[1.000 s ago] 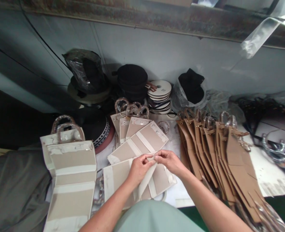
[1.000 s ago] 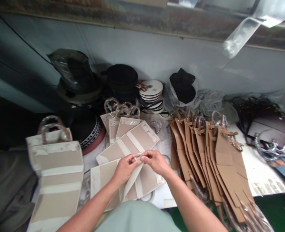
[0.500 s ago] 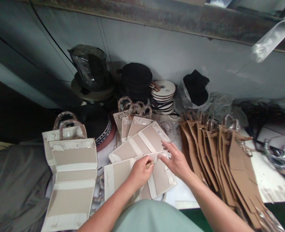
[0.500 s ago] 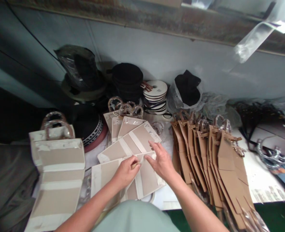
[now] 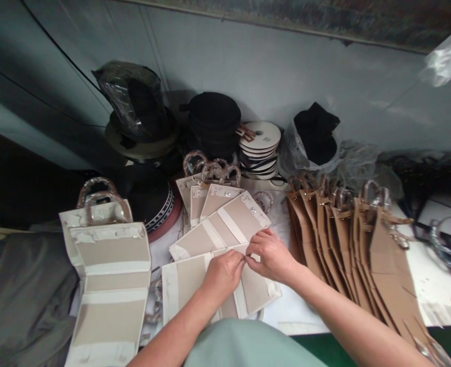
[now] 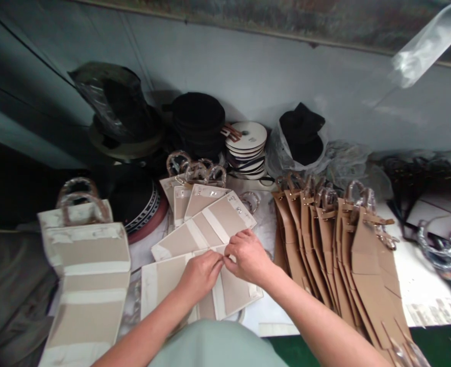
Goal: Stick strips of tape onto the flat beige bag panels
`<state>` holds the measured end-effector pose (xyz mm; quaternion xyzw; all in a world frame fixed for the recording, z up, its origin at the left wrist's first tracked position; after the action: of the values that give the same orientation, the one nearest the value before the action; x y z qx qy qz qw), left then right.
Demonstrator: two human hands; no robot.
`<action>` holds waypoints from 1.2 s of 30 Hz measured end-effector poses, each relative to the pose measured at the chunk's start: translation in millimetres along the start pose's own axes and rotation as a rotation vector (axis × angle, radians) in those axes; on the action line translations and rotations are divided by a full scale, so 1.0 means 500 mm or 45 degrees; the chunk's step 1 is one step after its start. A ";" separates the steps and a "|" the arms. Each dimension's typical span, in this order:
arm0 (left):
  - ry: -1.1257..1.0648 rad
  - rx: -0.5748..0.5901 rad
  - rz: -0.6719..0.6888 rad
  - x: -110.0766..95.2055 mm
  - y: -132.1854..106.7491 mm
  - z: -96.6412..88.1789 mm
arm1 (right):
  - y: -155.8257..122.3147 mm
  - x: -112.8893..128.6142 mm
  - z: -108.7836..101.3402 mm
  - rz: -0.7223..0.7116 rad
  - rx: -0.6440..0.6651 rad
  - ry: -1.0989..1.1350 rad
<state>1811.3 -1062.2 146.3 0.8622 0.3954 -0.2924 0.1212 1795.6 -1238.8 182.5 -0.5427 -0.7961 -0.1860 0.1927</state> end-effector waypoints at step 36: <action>-0.497 -0.070 -0.543 0.060 0.013 0.080 | 0.096 -0.353 0.149 1.051 -0.631 0.381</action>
<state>1815.6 -1065.9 96.4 0.6834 0.5448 -0.4609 0.1539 1892.2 -1324.7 32.9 -0.8091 -0.4105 -0.3534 0.2277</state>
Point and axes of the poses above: each hand's wrist, its own y-axis towards the middle knuckle, its own z-axis out of the palm, x = y × z, the point moved 2 cm from there along y, towards the middle knuckle, and after that the axes turned 5 degrees about y, right-handed, at the moved point
